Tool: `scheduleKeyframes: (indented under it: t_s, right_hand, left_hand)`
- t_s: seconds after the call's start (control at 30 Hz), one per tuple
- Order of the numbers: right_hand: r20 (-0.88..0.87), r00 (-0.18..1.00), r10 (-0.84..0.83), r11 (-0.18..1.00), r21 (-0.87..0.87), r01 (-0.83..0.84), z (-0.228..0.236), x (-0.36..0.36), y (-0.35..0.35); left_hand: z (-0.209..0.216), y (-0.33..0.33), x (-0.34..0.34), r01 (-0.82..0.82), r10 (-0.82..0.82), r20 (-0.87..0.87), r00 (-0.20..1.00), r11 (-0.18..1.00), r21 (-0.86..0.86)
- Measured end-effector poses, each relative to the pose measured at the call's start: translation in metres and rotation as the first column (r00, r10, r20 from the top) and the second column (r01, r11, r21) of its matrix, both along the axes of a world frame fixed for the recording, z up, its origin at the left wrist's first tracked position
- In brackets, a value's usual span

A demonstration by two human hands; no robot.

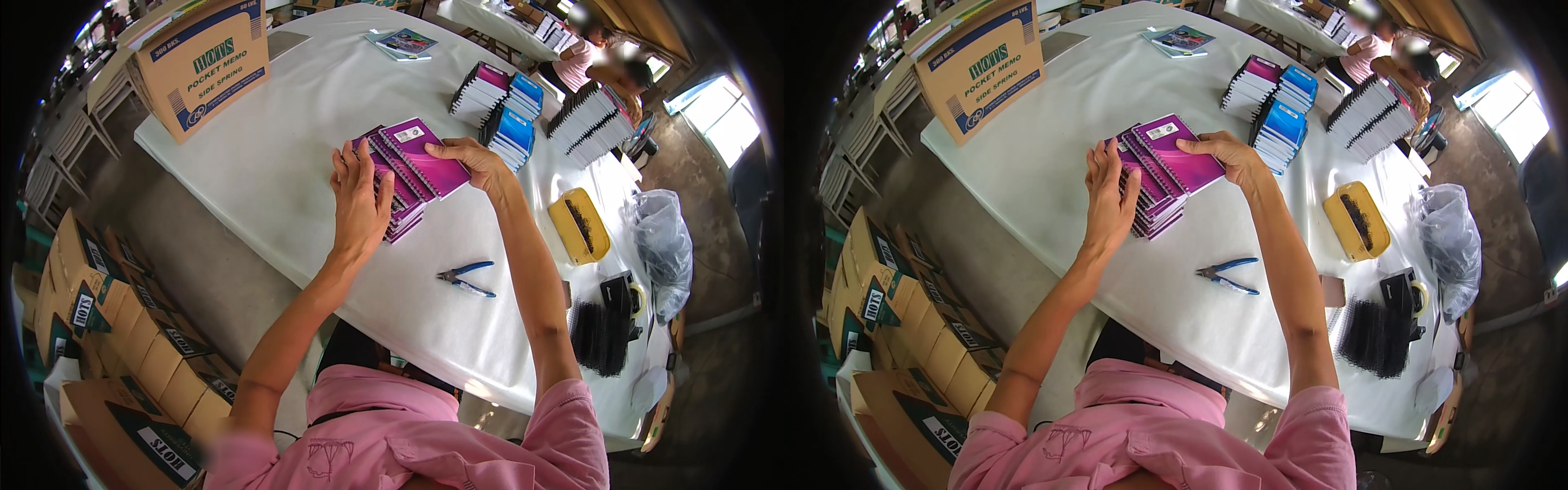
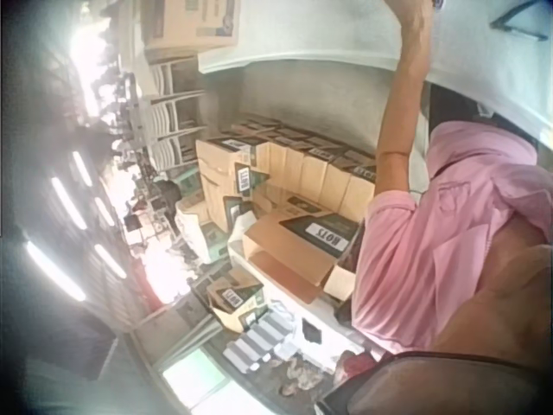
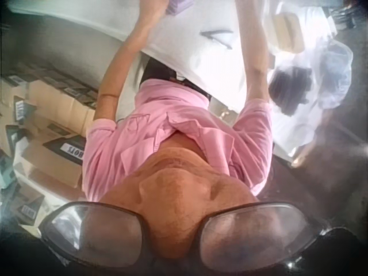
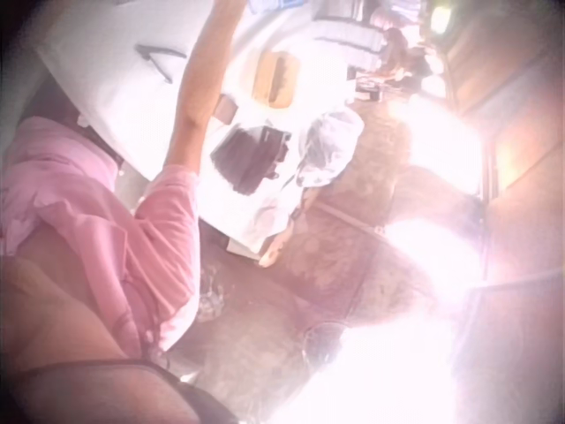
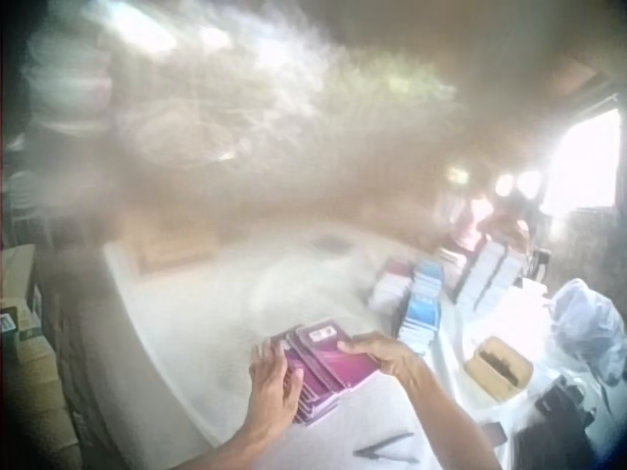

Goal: The person uses pliers to remove the metal spiral binding from a stack of purple notebooks. They then take pink notebooks from a cardboard box, separate them, and insert new spiral bindings into the holes of the covers. The person works at a white table in a room with stacked boxes and other workers in the background.

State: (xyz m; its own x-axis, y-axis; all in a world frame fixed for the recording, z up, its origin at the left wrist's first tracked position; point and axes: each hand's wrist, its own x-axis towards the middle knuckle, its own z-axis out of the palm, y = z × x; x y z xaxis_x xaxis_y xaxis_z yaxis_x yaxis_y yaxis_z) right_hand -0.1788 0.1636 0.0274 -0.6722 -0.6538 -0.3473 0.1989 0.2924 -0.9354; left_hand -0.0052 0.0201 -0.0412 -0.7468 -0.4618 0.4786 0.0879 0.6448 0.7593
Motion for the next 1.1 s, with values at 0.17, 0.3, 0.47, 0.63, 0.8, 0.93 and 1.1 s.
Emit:
scheduleKeyframes:
  t_s: [0.17,0.3,0.47,0.63,0.8,0.93,1.1]
  right_hand:
    - [0.075,0.997,-0.013,0.980,-0.197,0.028,-0.015,0.005,0.016]
    - [0.181,0.983,-0.041,0.913,-0.392,0.110,-0.032,0.016,0.022]
    - [0.231,0.968,-0.101,0.856,-0.475,0.203,-0.046,0.024,0.032]
    - [0.103,0.976,-0.194,0.727,-0.653,0.213,-0.058,0.041,0.057]
    - [-0.105,0.925,-0.364,0.605,-0.782,0.150,-0.058,0.053,0.120]
    - [-0.160,0.892,-0.422,0.687,-0.698,0.200,-0.078,0.067,0.163]
    - [-0.183,0.917,-0.354,0.836,-0.501,0.223,-0.119,0.085,0.180]
  left_hand:
    - [0.034,0.011,-0.005,0.287,-0.213,-0.250,0.945,0.905,0.314]
    - [0.042,0.009,-0.015,0.517,-0.201,-0.564,0.801,0.707,0.483]
    - [0.052,0.005,-0.025,0.661,-0.072,-0.657,0.750,0.099,0.744]
    - [0.049,0.047,-0.037,0.638,-0.589,-0.325,0.739,0.461,0.617]
    - [0.049,0.081,-0.038,0.755,-0.715,-0.262,0.648,0.557,0.346]
    - [0.022,0.104,-0.047,0.822,-0.801,-0.225,0.554,0.484,0.301]
    - [-0.048,0.136,-0.063,0.774,-0.811,-0.217,0.543,0.385,0.502]
